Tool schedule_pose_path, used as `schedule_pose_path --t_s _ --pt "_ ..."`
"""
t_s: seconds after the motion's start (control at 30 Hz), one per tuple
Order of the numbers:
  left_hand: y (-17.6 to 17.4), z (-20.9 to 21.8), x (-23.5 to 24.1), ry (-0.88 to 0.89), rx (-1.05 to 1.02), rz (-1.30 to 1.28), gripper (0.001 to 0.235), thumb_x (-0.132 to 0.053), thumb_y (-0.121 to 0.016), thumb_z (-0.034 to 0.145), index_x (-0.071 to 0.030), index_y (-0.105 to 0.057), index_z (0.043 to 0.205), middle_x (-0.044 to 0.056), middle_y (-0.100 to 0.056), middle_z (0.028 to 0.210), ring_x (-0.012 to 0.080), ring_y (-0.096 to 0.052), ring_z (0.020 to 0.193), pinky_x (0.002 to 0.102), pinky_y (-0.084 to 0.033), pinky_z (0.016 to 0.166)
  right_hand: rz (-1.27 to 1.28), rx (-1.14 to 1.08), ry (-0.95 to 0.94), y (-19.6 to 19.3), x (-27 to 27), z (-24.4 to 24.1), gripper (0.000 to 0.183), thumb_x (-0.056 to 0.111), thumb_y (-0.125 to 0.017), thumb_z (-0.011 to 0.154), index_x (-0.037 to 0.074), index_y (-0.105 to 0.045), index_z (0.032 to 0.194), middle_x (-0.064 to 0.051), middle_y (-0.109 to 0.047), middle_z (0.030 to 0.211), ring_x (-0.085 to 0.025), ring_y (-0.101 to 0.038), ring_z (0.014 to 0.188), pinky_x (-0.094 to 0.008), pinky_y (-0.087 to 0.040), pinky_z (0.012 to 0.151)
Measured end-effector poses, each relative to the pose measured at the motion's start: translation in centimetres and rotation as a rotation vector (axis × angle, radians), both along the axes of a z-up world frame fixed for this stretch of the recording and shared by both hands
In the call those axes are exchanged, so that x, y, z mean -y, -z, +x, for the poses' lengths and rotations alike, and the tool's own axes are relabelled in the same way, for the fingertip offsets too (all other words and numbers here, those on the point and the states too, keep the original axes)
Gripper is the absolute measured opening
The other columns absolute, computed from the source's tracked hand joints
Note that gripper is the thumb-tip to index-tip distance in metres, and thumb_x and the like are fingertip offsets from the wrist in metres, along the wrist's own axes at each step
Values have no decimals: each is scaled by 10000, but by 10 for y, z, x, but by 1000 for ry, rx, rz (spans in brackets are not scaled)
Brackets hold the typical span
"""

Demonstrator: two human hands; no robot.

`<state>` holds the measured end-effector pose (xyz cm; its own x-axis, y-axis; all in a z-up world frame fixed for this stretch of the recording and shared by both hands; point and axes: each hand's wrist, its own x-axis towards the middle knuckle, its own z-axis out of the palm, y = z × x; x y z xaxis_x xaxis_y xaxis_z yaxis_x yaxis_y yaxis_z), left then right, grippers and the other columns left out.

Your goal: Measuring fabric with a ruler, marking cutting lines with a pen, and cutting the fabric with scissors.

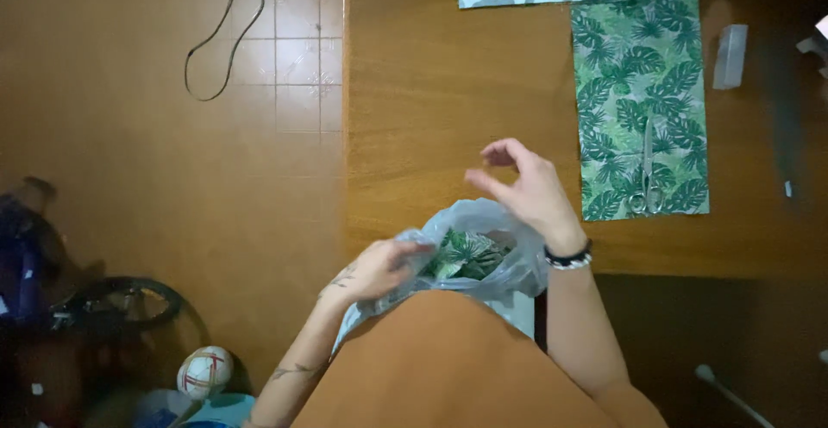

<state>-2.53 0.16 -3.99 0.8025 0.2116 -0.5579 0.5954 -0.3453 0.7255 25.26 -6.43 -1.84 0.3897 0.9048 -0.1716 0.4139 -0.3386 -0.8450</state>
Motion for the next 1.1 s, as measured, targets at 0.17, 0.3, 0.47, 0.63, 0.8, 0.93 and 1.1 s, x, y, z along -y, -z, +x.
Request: schedule_pose_path --t_s 0.17,0.3,0.47,0.63,0.8,0.93,1.1 --pt "-14 -15 -26 -333 402 127 552 -61 -669 802 -17 -582 1346 343 -630 1221 570 -559 1140 634 -461 956 -490 -9 -216 -15 43 17 1112 542 -935 584 132 -423 1482 -377 -528 1348 -546 -462 1328 -601 -322 1156" --pt "1 -38 -61 -279 292 235 637 -87 -672 782 -262 -608 1392 99 -636 1260 363 -629 1162 484 -495 984 -825 116 -181 76 93 34 665 367 -911 669 290 -639 1271 -201 -722 1195 -399 -663 1176 -496 -518 1001" --pt "-62 -33 -91 -462 307 248 538 92 -459 820 -191 -748 1174 100 -706 966 224 -760 566 317 -596 553 -340 -28 197 13 92 40 529 20 -730 690 208 -706 1183 -163 -755 1026 -357 -719 1002 -449 -556 882" --pt "-122 -6 -85 -541 310 224 457 -8 -514 917 -233 -725 1254 28 -767 933 115 -565 600 260 -494 567 86 313 356 -14 65 34 537 114 -781 790 44 -556 1273 -251 -619 1099 -457 -617 1078 -505 -513 926" --pt "-102 5 -71 -622 478 -95 458 -24 -524 955 -59 -572 1409 265 -682 1173 312 -668 804 415 -581 618 -142 63 288 41 41 26 1114 514 -915 631 48 -368 1483 -343 -507 1389 -501 -548 1247 -578 -442 1071" --pt "-116 10 -62 -761 630 -271 524 -27 -528 943 -55 -467 1463 88 -543 1360 106 -687 836 290 -641 654 -192 181 335 36 37 32 592 156 -780 782 170 -573 1336 -178 -750 975 -396 -711 992 -488 -565 845" --pt "-143 8 -59 -827 859 -308 590 -16 -584 910 13 -410 1473 135 -493 1387 111 -693 829 278 -653 694 -73 -26 561 -75 29 23 376 231 -677 890 333 -583 1239 -15 -723 731 -196 -725 731 -338 -548 747"
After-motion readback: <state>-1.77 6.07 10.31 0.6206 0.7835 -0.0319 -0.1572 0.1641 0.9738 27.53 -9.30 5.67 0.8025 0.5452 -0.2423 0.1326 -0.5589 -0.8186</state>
